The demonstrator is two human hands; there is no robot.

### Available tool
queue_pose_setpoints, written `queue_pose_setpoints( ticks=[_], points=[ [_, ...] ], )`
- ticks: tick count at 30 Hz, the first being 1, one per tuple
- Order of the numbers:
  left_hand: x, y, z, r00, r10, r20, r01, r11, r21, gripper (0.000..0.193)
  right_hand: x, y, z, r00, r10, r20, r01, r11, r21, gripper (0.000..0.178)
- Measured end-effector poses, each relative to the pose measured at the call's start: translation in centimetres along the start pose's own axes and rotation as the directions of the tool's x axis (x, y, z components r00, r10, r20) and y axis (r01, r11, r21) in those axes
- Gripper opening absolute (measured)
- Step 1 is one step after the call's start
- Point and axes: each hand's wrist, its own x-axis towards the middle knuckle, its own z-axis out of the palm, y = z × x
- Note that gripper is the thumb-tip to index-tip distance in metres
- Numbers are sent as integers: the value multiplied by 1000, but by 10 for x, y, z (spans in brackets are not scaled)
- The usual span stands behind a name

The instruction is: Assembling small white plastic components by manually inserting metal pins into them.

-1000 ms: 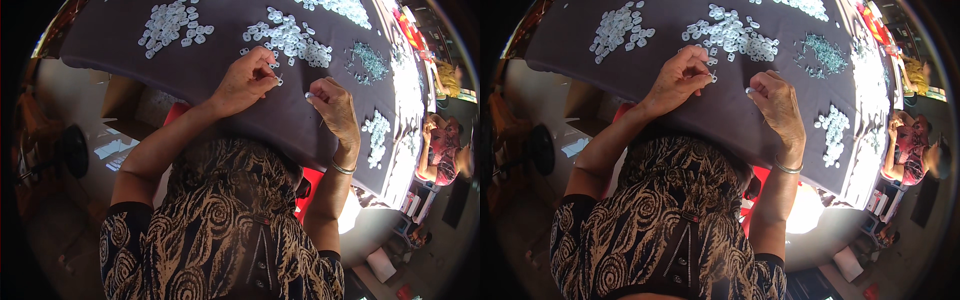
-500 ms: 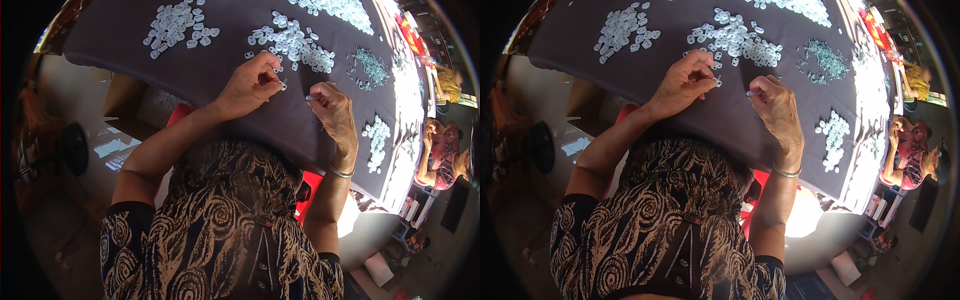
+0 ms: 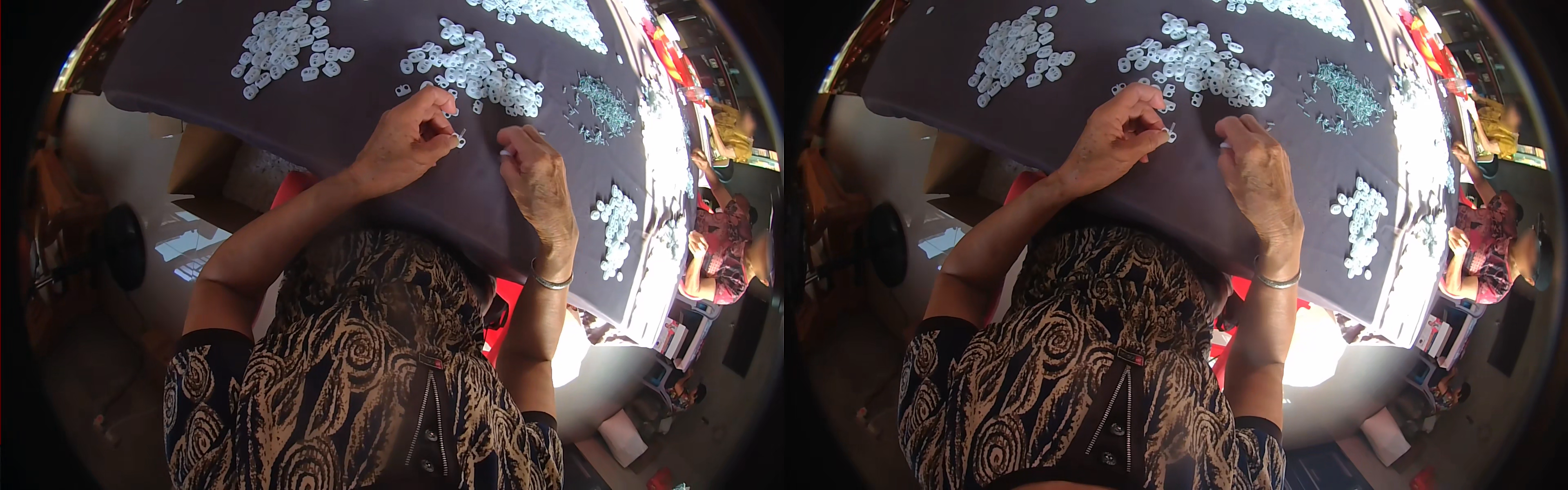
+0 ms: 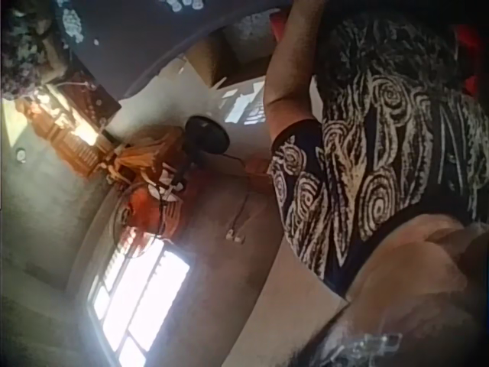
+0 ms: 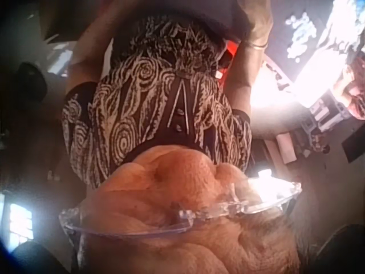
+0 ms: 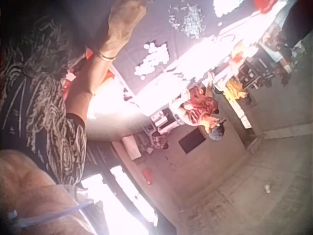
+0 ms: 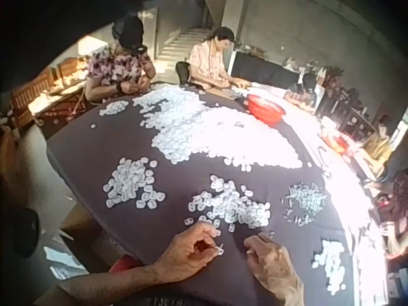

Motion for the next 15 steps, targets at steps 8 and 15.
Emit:
queue_pose_setpoints(
  ticks=[8,15],
  points=[
    [-1,0,-1,1000,4,16,-4,1000,27,27,-3,10,0,988,155,5,-151,956,253,16],
    [-2,-2,0,998,53,32,-55,996,64,28,-1,5,2,990,139,-21,-132,968,215,10]
  ],
)
